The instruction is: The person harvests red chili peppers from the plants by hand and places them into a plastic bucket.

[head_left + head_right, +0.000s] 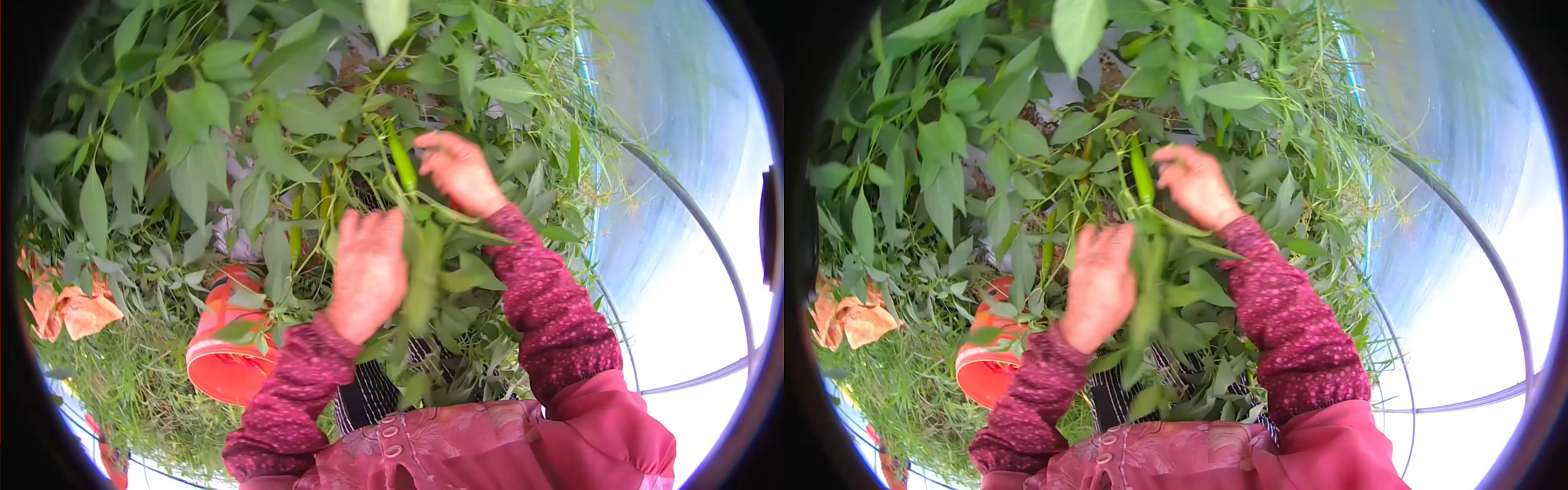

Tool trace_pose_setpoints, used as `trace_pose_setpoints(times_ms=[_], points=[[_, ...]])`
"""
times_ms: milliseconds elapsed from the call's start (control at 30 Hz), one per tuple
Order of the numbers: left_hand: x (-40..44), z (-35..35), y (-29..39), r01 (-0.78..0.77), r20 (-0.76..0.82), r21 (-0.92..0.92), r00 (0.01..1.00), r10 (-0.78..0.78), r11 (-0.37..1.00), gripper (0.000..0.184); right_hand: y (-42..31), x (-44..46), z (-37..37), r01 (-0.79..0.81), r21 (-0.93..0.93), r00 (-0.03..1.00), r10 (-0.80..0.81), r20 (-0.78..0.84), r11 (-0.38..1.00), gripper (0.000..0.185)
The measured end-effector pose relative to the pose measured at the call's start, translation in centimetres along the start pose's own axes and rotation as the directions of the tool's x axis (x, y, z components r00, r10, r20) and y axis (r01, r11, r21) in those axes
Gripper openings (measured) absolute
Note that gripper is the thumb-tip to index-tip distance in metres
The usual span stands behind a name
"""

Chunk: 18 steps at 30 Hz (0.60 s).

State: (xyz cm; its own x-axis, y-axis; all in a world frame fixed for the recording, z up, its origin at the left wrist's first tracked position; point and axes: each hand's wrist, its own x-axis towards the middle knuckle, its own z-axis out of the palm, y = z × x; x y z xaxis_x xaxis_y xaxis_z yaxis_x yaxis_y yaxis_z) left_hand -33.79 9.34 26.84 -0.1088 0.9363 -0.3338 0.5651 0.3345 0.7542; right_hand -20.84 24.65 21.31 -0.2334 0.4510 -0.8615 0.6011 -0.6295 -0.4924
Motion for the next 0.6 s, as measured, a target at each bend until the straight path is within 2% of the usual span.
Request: trace_pose_setpoints(times_ms=[33,67,100,133,167,200,233,267,333,367,400,467,533,600], points=[[0.6,-0.4,1.7,0.163,0.119,-0.199,0.983,-0.141,0.966,0.046,-1.4,-0.2,-0.3,0.147,-0.017,0.989,-0.147,-0.013,0.989,0.023],[0.9,1.8,1.6,-0.008,-0.130,-0.278,0.991,-0.030,0.960,0.040,-3.0,-0.6,-0.2,0.290,-0.036,0.957,-0.291,-0.019,0.956,0.020],[1.6,2.2,2.1,0.032,-0.088,-0.259,0.994,-0.057,0.965,0.037,-5.4,-1.6,0.4,0.353,-0.204,0.936,-0.345,0.076,0.913,0.019],[2.3,2.5,2.5,0.069,-0.048,-0.236,0.995,-0.083,0.969,0.034,-6.5,-1.6,1.0,0.358,-0.216,0.934,-0.346,0.093,0.908,0.019],[2.8,2.9,2.7,0.084,0.055,-0.151,0.995,-0.077,0.985,0.031,-7.3,-1.5,1.9,0.572,-0.478,0.819,-0.431,0.379,0.666,0.019],[3.2,3.5,2.8,0.092,0.160,-0.063,0.984,-0.081,0.994,0.028,-7.9,-1.3,2.9,0.753,-0.583,0.658,-0.376,0.652,0.307,0.019],[3.4,4.2,2.8,0.076,0.139,-0.105,0.988,-0.061,0.992,0.024,-8.1,-1.2,4.3,0.718,-0.665,0.695,-0.187,0.694,0.204,0.019],[3.2,4.7,2.6,0.084,0.128,-0.112,0.989,-0.070,0.990,0.024,-7.2,-0.5,5.6,0.656,-0.755,0.754,-0.062,0.654,0.003,0.018],[2.8,5.2,2.5,-0.031,-0.061,-0.244,0.998,0.016,0.969,0.018,-6.2,1.3,7.3,0.552,-0.824,0.832,0.145,0.535,-0.125,0.019],[2.6,5.1,1.8,-0.024,-0.039,-0.354,0.999,0.011,0.935,0.018,-5.8,1.7,7.5,0.553,-0.823,0.832,0.148,0.535,-0.130,0.019],[2.0,4.9,0.9,-0.023,-0.040,-0.360,0.999,0.009,0.933,0.018,-5.4,1.8,7.6,0.517,-0.839,0.856,0.112,0.504,-0.168,0.020],[0.8,4.6,-1.1,0.046,-0.228,-0.655,0.940,-0.255,0.754,0.018,-5.4,1.9,7.2,0.471,-0.856,0.882,0.080,0.465,-0.212,0.020],[-0.5,4.6,-3.5,0.357,-0.079,-0.599,0.864,-0.497,0.717,0.022,-6.2,1.5,6.7,0.485,-0.839,0.874,0.110,0.473,-0.246,0.021],[-1.4,5.6,-5.4,0.446,-0.160,-0.345,0.839,-0.520,0.826,0.026,-6.1,1.6,5.9,0.469,-0.851,0.883,0.104,0.458,-0.236,0.020]])
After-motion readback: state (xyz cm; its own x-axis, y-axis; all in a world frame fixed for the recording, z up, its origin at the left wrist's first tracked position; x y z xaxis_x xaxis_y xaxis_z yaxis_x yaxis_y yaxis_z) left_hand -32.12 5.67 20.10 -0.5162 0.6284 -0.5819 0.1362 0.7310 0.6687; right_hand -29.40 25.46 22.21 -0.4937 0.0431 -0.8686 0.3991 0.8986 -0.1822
